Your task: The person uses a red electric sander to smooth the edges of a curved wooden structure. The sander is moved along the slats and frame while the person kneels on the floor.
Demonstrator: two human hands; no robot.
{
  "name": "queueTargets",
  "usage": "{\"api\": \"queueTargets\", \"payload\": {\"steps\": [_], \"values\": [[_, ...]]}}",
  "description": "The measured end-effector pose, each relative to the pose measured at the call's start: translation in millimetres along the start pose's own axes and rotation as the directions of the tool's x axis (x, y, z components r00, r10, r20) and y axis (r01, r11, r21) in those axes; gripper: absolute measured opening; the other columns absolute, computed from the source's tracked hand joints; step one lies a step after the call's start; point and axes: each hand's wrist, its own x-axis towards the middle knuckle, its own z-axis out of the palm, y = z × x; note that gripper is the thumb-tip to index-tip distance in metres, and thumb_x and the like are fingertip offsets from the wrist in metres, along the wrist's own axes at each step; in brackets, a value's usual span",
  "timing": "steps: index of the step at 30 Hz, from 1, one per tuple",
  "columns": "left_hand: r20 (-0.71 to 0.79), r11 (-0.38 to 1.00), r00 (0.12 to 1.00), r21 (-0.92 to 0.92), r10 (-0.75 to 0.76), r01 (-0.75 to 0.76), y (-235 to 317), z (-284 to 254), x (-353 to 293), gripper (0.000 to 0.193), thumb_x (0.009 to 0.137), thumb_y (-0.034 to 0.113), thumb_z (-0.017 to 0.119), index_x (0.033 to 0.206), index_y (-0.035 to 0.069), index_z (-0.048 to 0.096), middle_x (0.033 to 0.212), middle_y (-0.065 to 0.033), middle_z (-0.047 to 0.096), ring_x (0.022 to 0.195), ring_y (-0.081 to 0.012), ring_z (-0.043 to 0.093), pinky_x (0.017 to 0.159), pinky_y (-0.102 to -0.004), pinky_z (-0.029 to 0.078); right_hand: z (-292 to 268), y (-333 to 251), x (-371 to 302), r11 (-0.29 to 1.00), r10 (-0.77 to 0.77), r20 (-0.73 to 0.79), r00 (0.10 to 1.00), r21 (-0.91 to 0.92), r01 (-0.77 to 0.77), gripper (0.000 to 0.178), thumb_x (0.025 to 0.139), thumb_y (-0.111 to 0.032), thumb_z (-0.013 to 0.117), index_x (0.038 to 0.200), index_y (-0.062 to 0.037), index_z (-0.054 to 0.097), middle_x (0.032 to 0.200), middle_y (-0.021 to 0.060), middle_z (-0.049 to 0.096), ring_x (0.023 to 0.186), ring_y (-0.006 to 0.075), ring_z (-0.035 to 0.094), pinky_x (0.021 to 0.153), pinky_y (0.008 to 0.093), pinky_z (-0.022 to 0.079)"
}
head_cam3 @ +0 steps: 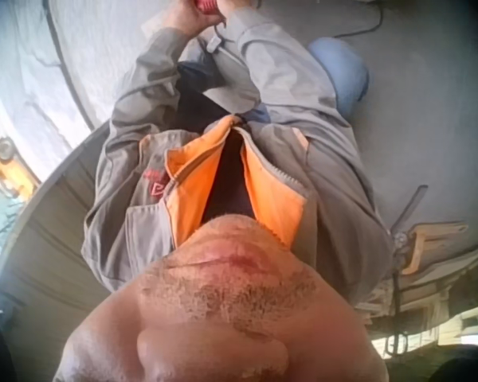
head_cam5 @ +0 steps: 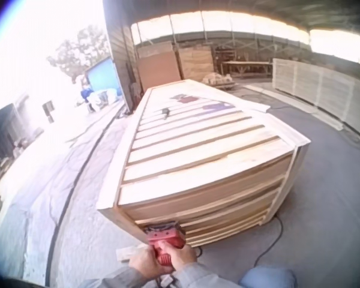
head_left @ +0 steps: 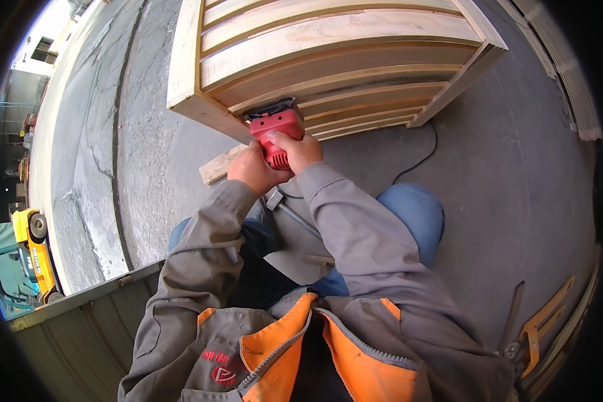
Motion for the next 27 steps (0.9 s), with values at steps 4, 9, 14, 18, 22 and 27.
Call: {"api": "queueTargets", "payload": {"steps": [4,9,14,18,22,27], "values": [[-0.026,0.998,0.998,0.006,0.055,-0.055,32,1,5,0.083,0.058,0.055,0.091,0.108,-0.004,0.06,0.089,-0.025,0.074,0.085,-0.0413,0.074,0.077,-0.0469,0.059,-27,-18,0,0.995,0.038,-0.03,0.999,0.096,-0.035,0.05,0.08,-0.039,0.088,0.109,0.0003,0.076,0.098,0.0124,0.077,0.084,0.0209,0.073,0.076,0.0364,0.057],[-0.111,0.977,0.975,-0.068,0.194,-0.203,82,19,20,0.074,0.059,0.057,0.089,0.095,-0.002,0.062,0.082,-0.0236,0.073,0.08,-0.0398,0.074,0.074,-0.0453,0.059,-87,-38,9,0.989,0.002,-0.096,0.995,0.15,0.013,0.049,0.081,-0.036,0.088,0.107,0.0039,0.076,0.097,0.0126,0.077,0.082,0.0196,0.073,0.074,0.0336,0.057],[-0.044,0.956,0.966,-0.137,0.256,-0.26,122,36,34,0.083,0.057,0.059,0.09,0.106,-0.003,0.065,0.089,-0.0226,0.075,0.084,-0.0383,0.074,0.077,-0.0442,0.06,-129,-66,2,0.956,-0.005,-0.171,0.985,0.288,0.055,0.05,0.083,-0.024,0.087,0.112,0.0126,0.069,0.101,0.0188,0.074,0.08,0.0236,0.074,0.069,0.036,0.061],[-0.02,0.946,0.955,-0.134,0.294,-0.294,142,41,39,0.078,0.058,0.057,0.09,0.103,-0.002,0.066,0.089,-0.0214,0.075,0.084,-0.0367,0.074,0.076,-0.0448,0.06,-153,-69,8,0.929,0.018,-0.174,0.985,0.368,0.048,0.045,0.086,-0.022,0.084,0.113,0.0111,0.069,0.102,0.0176,0.073,0.081,0.024,0.074,0.069,0.0367,0.061],[-0.065,0.933,0.94,-0.119,0.335,-0.34,138,43,40,0.07,0.059,0.052,0.088,0.098,-0.002,0.067,0.085,-0.0198,0.075,0.08,-0.0357,0.075,0.073,-0.0453,0.06,-152,-70,5,0.894,0.038,-0.137,0.99,0.448,0.028,0.045,0.089,-0.021,0.081,0.118,0.0098,0.066,0.105,0.017,0.073,0.084,0.0257,0.074,0.07,0.0381,0.062],[0.008,0.954,0.956,-0.073,0.292,-0.29,114,26,32,0.078,0.058,0.058,0.09,0.1,-0.003,0.065,0.089,-0.0208,0.074,0.085,-0.0361,0.074,0.077,-0.0442,0.059,-120,-71,-6,0.889,0.092,-0.07,0.993,0.455,-0.05,0.049,0.092,-0.025,0.079,0.124,0.0079,0.063,0.11,0.0167,0.072,0.088,0.0272,0.075,0.071,0.0406,0.063]]}}
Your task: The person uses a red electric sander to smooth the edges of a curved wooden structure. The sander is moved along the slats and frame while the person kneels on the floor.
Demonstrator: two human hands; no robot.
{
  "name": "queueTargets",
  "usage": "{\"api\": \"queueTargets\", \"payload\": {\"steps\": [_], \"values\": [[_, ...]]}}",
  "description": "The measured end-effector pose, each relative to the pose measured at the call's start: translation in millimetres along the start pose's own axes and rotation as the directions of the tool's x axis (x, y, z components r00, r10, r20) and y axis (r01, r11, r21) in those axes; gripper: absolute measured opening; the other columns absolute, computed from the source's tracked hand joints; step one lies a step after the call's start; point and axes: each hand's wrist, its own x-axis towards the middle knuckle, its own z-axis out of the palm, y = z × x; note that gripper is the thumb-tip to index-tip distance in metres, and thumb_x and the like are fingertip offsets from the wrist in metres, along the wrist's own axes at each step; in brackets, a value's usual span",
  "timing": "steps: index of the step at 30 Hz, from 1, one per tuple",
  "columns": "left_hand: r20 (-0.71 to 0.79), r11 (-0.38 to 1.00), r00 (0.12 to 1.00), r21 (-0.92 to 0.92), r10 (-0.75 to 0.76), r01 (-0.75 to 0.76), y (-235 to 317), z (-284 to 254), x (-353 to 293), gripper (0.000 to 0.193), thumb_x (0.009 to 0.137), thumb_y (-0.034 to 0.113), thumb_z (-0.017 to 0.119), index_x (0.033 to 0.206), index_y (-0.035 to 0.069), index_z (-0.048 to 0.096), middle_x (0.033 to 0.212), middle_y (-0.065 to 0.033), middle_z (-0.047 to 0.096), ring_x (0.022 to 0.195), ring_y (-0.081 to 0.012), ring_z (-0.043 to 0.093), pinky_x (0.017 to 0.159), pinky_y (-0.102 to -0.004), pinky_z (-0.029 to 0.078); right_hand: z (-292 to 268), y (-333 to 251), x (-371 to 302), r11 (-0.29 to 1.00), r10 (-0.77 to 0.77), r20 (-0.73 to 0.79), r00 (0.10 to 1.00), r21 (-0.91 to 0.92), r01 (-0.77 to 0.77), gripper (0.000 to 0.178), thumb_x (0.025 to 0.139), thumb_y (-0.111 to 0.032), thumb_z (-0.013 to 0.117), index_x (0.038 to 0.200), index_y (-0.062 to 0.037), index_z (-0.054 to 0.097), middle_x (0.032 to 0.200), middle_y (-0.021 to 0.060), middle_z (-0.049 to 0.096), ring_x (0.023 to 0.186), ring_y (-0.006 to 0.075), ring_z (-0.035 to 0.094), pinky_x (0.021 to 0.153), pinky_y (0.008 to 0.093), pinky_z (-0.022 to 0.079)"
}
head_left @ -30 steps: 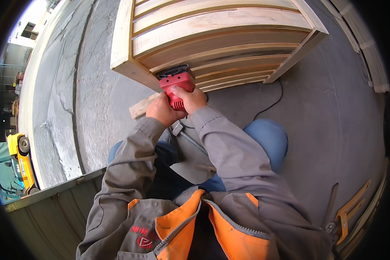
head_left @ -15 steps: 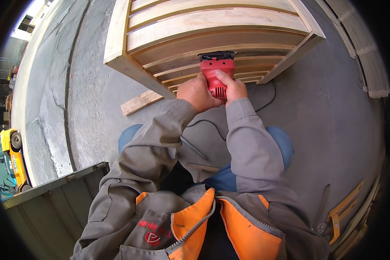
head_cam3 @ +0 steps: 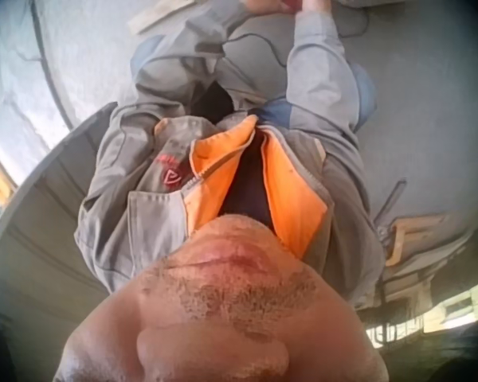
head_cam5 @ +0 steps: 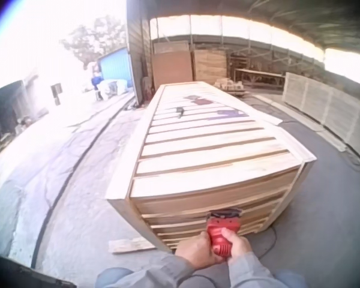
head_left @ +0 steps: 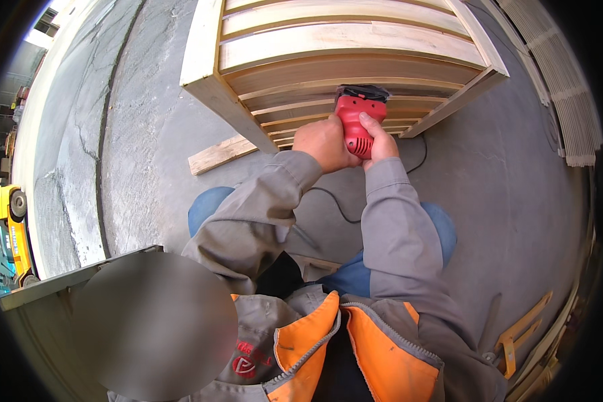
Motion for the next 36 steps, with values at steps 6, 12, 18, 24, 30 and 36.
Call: {"api": "queueTargets", "payload": {"steps": [6,12,18,24,30,36], "values": [[-0.011,0.998,0.998,0.011,-0.067,0.067,-36,-20,-25,0.081,0.058,0.06,0.09,0.103,-0.003,0.064,0.089,-0.0203,0.075,0.084,-0.0357,0.074,0.077,-0.0433,0.059,23,38,7,0.987,0.07,0.013,0.997,-0.145,-0.067,0.051,0.087,-0.03,0.083,0.119,0.0071,0.067,0.101,0.016,0.074,0.078,0.0251,0.075,0.065,0.0393,0.061],[-0.042,0.989,0.988,-0.01,-0.149,0.149,-69,-34,-48,0.084,0.058,0.06,0.09,0.104,-0.005,0.063,0.087,-0.0214,0.075,0.083,-0.0366,0.074,0.076,-0.044,0.06,57,68,4,0.968,0.058,0.088,0.994,-0.247,-0.034,0.049,0.084,-0.031,0.085,0.11,0.0081,0.072,0.097,0.0165,0.076,0.078,0.0223,0.074,0.068,0.0346,0.06],[-0.116,0.981,0.975,0.013,-0.191,0.194,-101,-40,-66,0.083,0.056,0.059,0.092,0.101,-0.005,0.063,0.081,-0.0224,0.074,0.077,-0.0389,0.074,0.072,-0.0448,0.06,79,102,7,0.961,0.079,0.125,0.989,-0.272,-0.043,0.048,0.083,-0.031,0.086,0.109,0.0074,0.073,0.098,0.0163,0.076,0.079,0.0213,0.074,0.07,0.034,0.06],[-0.101,0.974,0.971,0.034,-0.219,0.223,-98,-46,-69,0.082,0.056,0.059,0.092,0.1,-0.005,0.064,0.082,-0.0226,0.074,0.077,-0.0391,0.074,0.074,-0.0456,0.06,79,107,8,0.964,0.078,0.145,0.986,-0.263,-0.037,0.049,0.083,-0.031,0.087,0.108,0.0084,0.073,0.098,0.0155,0.076,0.079,0.0208,0.074,0.069,0.0343,0.061],[-0.051,0.982,0.981,0.017,-0.188,0.19,-73,-38,-51,0.082,0.056,0.06,0.091,0.1,-0.004,0.064,0.083,-0.0217,0.074,0.079,-0.0375,0.074,0.075,-0.0442,0.06,60,80,8,0.961,0.046,0.069,0.997,-0.274,-0.025,0.05,0.082,-0.032,0.087,0.108,0.0083,0.073,0.097,0.0165,0.076,0.077,0.0215,0.074,0.069,0.0345,0.06],[-0.024,0.995,0.995,-0.016,-0.102,0.101,-27,-13,-19,0.084,0.058,0.062,0.089,0.104,-0.004,0.065,0.087,-0.0198,0.075,0.082,-0.0351,0.074,0.076,-0.0424,0.06,17,27,14,0.961,0.017,-0.002,1.0,-0.277,-0.017,0.052,0.086,-0.033,0.083,0.116,0.0065,0.067,0.101,0.016,0.075,0.08,0.0237,0.075,0.067,0.0375,0.061]]}}
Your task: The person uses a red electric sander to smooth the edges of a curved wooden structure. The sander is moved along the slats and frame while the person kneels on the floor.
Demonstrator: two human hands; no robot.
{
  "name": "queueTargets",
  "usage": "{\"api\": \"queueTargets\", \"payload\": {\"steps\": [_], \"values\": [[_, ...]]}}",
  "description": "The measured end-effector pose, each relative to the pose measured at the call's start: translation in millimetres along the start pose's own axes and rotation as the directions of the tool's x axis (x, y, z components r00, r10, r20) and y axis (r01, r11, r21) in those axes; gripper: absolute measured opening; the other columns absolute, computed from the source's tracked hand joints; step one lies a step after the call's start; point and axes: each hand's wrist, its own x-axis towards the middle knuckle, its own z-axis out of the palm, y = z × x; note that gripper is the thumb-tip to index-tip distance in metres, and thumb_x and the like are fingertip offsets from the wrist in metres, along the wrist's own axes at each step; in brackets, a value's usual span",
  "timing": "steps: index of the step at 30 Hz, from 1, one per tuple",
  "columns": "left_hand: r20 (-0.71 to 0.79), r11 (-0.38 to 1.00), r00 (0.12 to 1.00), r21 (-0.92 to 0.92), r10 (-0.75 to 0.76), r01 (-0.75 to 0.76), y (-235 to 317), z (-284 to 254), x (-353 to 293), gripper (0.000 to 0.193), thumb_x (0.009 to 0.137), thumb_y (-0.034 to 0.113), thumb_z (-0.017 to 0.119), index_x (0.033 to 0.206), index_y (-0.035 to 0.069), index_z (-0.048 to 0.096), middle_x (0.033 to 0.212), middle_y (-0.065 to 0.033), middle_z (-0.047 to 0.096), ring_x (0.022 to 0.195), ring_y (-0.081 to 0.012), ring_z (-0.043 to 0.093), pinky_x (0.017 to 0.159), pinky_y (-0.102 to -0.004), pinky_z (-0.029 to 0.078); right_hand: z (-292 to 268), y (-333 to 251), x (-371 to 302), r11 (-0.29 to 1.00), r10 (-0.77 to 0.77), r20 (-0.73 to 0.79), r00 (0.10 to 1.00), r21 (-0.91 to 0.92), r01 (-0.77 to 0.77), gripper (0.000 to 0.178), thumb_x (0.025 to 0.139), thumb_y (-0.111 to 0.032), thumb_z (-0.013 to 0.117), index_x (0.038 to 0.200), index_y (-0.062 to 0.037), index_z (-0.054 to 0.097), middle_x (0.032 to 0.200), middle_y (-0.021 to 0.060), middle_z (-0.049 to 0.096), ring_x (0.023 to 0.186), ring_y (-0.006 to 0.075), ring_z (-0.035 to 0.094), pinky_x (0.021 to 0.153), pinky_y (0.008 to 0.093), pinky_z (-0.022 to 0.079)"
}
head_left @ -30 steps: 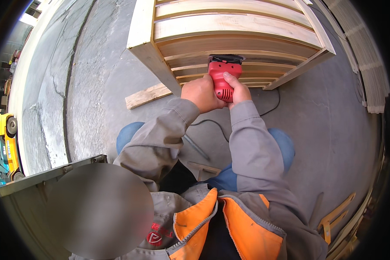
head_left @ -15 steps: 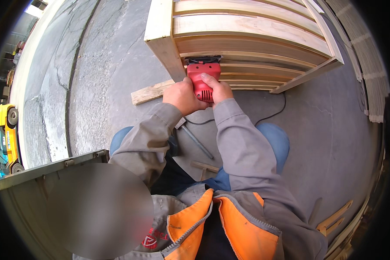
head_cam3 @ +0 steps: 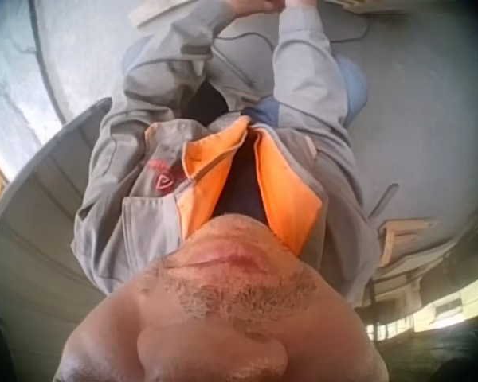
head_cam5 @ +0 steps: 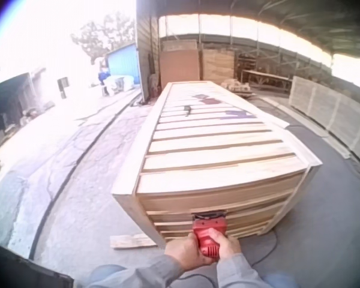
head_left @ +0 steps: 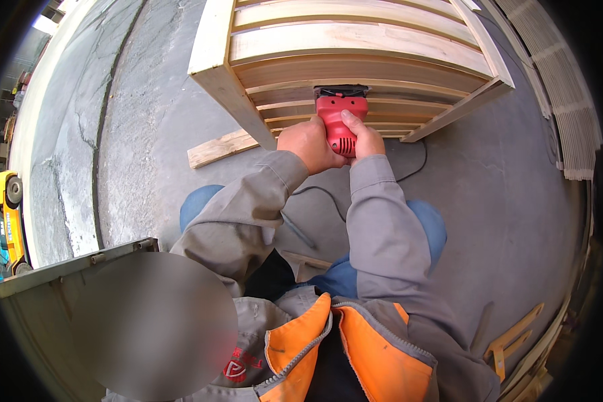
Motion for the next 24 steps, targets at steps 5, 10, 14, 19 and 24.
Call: {"api": "queueTargets", "payload": {"steps": [5,10,14,19,24], "values": [[0.026,0.998,0.998,-0.046,0.053,-0.051,30,25,21,0.084,0.057,0.062,0.089,0.105,-0.003,0.066,0.089,-0.02,0.075,0.084,-0.0349,0.074,0.077,-0.0433,0.059,-40,-19,7,1.0,0.006,-0.035,0.999,0.03,-0.004,0.052,0.09,-0.03,0.08,0.126,0.0041,0.064,0.11,0.0161,0.074,0.089,0.0258,0.076,0.072,0.0408,0.063],[0.036,0.994,0.995,-0.063,0.093,-0.091,49,40,32,0.079,0.058,0.06,0.089,0.102,-0.001,0.066,0.088,-0.02,0.075,0.083,-0.0353,0.074,0.076,-0.0441,0.059,-58,-28,3,0.972,-0.088,-0.088,0.992,0.21,0.105,0.046,0.089,-0.018,0.081,0.118,0.0139,0.065,0.107,0.0208,0.072,0.086,0.0282,0.075,0.072,0.0408,0.063],[0.021,0.992,0.994,-0.065,0.112,-0.11,47,43,34,0.072,0.059,0.052,0.088,0.102,-0.002,0.066,0.087,-0.0199,0.075,0.082,-0.0364,0.075,0.075,-0.0449,0.06,-54,-34,-5,0.969,-0.096,-0.076,0.993,0.221,0.11,0.048,0.091,-0.017,0.078,0.123,0.0144,0.062,0.112,0.0224,0.072,0.092,0.0304,0.075,0.078,0.0421,0.064],[0.024,0.99,0.991,-0.036,0.135,-0.134,33,32,28,0.069,0.059,0.047,0.088,0.102,-0.003,0.066,0.087,-0.0196,0.076,0.082,-0.0368,0.075,0.074,-0.0453,0.061,-45,-16,-2,0.966,-0.054,-0.056,0.997,0.25,0.066,0.051,0.093,-0.026,0.076,0.132,0.0034,0.061,0.12,0.0176,0.072,0.101,0.0304,0.074,0.087,0.0442,0.062],[0.0,0.99,0.991,-0.025,0.136,-0.136,12,19,17,0.066,0.06,0.044,0.088,0.101,-0.002,0.066,0.087,-0.0197,0.075,0.083,-0.037,0.075,0.074,-0.0456,0.06,-25,-1,0,0.984,-0.049,-0.069,0.996,0.165,0.06,0.051,0.092,-0.026,0.078,0.125,0.0088,0.063,0.11,0.0185,0.073,0.088,0.0278,0.075,0.074,0.0406,0.064]]}}
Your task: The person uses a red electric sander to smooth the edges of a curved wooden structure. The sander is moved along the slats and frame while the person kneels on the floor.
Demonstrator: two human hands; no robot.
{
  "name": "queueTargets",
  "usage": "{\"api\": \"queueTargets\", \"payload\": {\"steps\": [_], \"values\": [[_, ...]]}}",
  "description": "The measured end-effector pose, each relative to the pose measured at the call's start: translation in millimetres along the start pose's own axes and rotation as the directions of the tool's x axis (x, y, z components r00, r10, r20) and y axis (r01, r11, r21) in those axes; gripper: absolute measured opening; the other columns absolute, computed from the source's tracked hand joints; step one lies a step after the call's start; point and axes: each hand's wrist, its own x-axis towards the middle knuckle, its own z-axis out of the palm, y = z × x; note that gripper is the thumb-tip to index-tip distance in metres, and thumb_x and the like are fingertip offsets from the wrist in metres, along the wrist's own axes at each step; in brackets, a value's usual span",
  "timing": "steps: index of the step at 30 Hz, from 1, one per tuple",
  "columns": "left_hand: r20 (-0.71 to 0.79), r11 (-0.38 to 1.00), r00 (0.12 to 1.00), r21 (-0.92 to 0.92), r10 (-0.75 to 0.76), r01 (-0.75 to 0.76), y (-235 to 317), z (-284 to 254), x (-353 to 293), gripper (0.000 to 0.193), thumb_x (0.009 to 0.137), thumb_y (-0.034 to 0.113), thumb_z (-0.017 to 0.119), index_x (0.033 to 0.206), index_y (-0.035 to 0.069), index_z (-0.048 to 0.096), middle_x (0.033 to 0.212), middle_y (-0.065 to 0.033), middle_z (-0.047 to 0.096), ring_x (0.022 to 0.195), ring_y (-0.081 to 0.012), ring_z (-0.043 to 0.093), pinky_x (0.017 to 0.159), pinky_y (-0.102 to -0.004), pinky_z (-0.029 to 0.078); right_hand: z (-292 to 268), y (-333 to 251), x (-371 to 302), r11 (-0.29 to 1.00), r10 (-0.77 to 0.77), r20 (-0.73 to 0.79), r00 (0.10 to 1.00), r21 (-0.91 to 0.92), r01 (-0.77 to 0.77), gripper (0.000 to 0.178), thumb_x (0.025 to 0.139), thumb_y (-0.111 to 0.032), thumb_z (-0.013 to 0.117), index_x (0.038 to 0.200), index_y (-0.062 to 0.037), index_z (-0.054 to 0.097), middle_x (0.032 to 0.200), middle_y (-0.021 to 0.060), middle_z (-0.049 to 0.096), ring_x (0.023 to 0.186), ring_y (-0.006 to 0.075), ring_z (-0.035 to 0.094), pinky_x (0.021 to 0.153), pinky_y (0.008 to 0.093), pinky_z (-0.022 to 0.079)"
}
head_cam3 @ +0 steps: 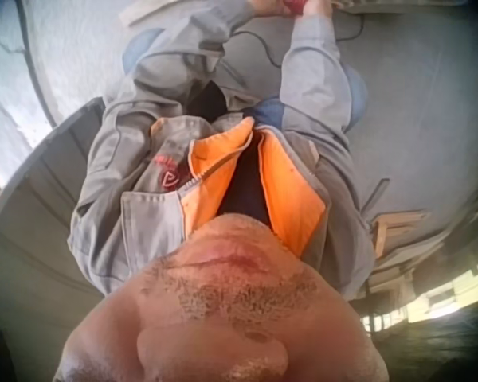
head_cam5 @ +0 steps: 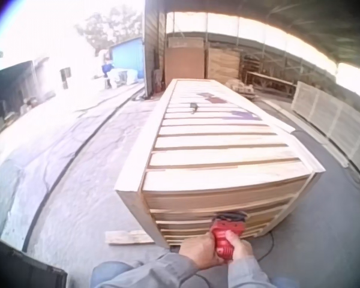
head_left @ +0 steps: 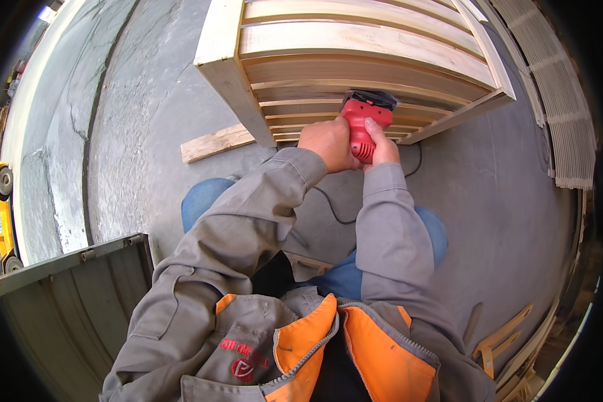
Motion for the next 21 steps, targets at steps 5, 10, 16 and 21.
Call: {"api": "queueTargets", "payload": {"steps": [5,10,16,21], "values": [[0.017,0.997,0.997,0.001,-0.082,0.082,-16,-10,-13,0.069,0.059,0.05,0.09,0.099,-0.001,0.066,0.088,-0.0194,0.075,0.083,-0.0372,0.074,0.075,-0.0452,0.06,16,11,-1,0.988,0.044,0.012,0.999,-0.15,-0.042,0.051,0.092,-0.027,0.078,0.127,0.0069,0.062,0.113,0.0173,0.073,0.094,0.0276,0.075,0.08,0.0408,0.063],[-0.001,0.983,0.984,0.025,-0.181,0.181,-39,-25,-34,0.074,0.059,0.056,0.09,0.098,-0.001,0.066,0.089,-0.019,0.075,0.085,-0.0363,0.074,0.077,-0.0447,0.059,45,31,-6,0.96,0.131,0.038,0.991,-0.253,-0.117,0.054,0.088,-0.034,0.081,0.124,0.004,0.065,0.107,0.0151,0.075,0.084,0.0252,0.076,0.069,0.0402,0.063],[-0.017,0.97,0.972,0.056,-0.235,0.235,-68,-46,-55,0.08,0.057,0.057,0.091,0.103,-0.003,0.065,0.089,-0.0201,0.075,0.086,-0.0363,0.075,0.076,-0.045,0.06,79,61,-11,0.954,0.13,0.1,0.986,-0.282,-0.097,0.053,0.087,-0.039,0.081,0.118,0.0024,0.068,0.099,0.0131,0.075,0.077,0.0234,0.075,0.063,0.0389,0.062],[-0.026,0.968,0.97,0.07,-0.242,0.243,-80,-53,-65,0.08,0.058,0.055,0.091,0.105,-0.005,0.064,0.09,-0.0216,0.075,0.085,-0.0371,0.075,0.077,-0.045,0.06,95,74,-16,0.971,0.126,0.127,0.984,-0.22,-0.095,0.052,0.082,-0.034,0.088,0.108,0.0089,0.072,0.095,0.0169,0.076,0.074,0.0218,0.074,0.064,0.0358,0.06]]}}
